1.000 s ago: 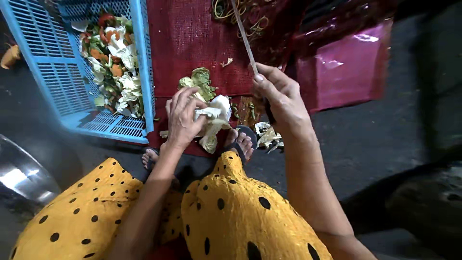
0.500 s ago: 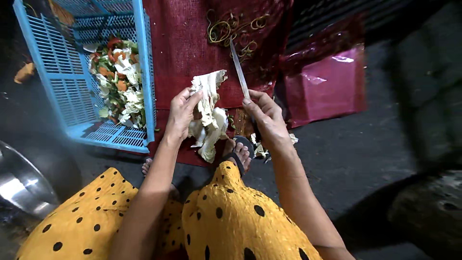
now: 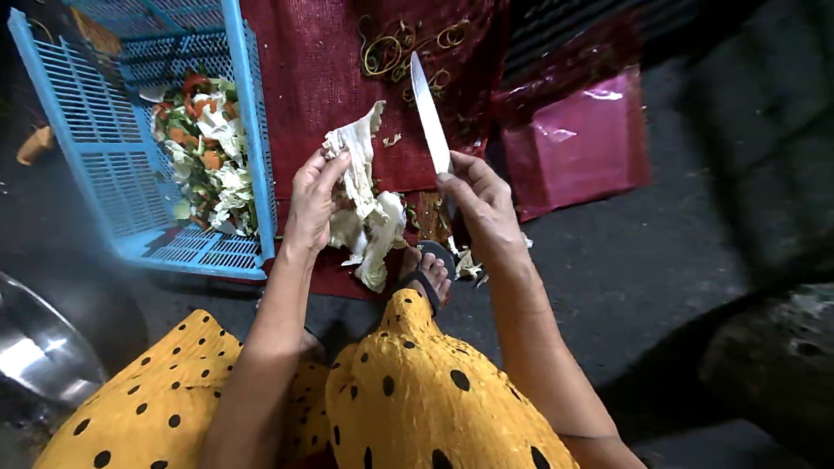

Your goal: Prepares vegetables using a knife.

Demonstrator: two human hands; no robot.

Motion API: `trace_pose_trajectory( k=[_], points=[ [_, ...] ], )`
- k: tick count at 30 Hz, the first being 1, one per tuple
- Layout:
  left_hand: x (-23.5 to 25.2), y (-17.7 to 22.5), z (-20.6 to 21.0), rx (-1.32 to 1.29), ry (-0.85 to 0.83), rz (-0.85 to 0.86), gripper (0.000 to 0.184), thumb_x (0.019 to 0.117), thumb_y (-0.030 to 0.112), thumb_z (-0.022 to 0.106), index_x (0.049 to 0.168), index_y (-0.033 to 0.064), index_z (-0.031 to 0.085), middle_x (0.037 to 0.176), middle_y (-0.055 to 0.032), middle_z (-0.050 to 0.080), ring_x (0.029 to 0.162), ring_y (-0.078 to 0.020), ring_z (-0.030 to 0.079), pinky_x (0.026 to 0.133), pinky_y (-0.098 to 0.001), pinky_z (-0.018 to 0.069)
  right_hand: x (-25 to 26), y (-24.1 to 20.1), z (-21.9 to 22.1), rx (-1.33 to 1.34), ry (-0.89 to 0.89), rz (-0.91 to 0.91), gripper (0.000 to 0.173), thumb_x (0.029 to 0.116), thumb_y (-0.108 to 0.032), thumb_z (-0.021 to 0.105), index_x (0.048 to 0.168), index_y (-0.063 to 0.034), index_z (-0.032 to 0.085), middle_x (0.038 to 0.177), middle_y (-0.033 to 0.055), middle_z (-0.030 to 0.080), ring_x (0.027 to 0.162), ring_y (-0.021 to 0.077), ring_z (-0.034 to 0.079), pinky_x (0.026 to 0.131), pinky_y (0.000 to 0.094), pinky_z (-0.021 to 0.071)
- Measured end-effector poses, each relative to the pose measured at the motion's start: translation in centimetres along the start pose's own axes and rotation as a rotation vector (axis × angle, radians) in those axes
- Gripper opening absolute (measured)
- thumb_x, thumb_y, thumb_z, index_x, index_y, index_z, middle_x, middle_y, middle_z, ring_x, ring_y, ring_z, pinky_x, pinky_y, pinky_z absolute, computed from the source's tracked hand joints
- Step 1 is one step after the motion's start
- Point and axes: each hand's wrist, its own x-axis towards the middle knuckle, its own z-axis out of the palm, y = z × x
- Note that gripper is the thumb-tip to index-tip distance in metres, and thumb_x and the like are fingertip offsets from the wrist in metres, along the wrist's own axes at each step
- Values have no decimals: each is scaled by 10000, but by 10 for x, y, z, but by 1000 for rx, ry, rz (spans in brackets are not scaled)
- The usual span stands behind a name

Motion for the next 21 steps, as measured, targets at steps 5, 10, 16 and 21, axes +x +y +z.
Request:
trace_pose_trajectory(
  k=[5,10,16,21],
  points=[
    [-3,1,4,-6,-95,-6,245,1095,179,443,1244,72,607,987,-35,705,858,-111,704,731,-296,615,1,-6,2,194,-65,-6,304,991,-192,622,1288,-139,588,742,-58,597,438,1,398,386,155,344],
    [-5,-1,4,31,-250,43,230,1092,183,470,1209,42,610,990,-33,712,891,-104,705,827,-303,608,20,-24,3,178,-209,-135,548,939,-191,691,1448,-72,527,719,-92,603,494,-15,447,433,156,381],
    [-9,-3,12,184,-236,185,188,1051,170,568,1156,28,632,965,-8,689,872,-64,674,822,-266,586,34,-27,24,6,-271,-201,99,948,-193,698,945,-97,673,687,-71,605,519,-7,491,484,179,413],
    [-5,-19,14,530,-82,425,231,1056,222,565,1116,22,664,944,-49,699,866,-78,675,816,-286,568,33,-20,34,-97,-196,-256,106,972,-173,637,993,-81,684,759,-43,634,591,8,540,547,219,459]
  ],
)
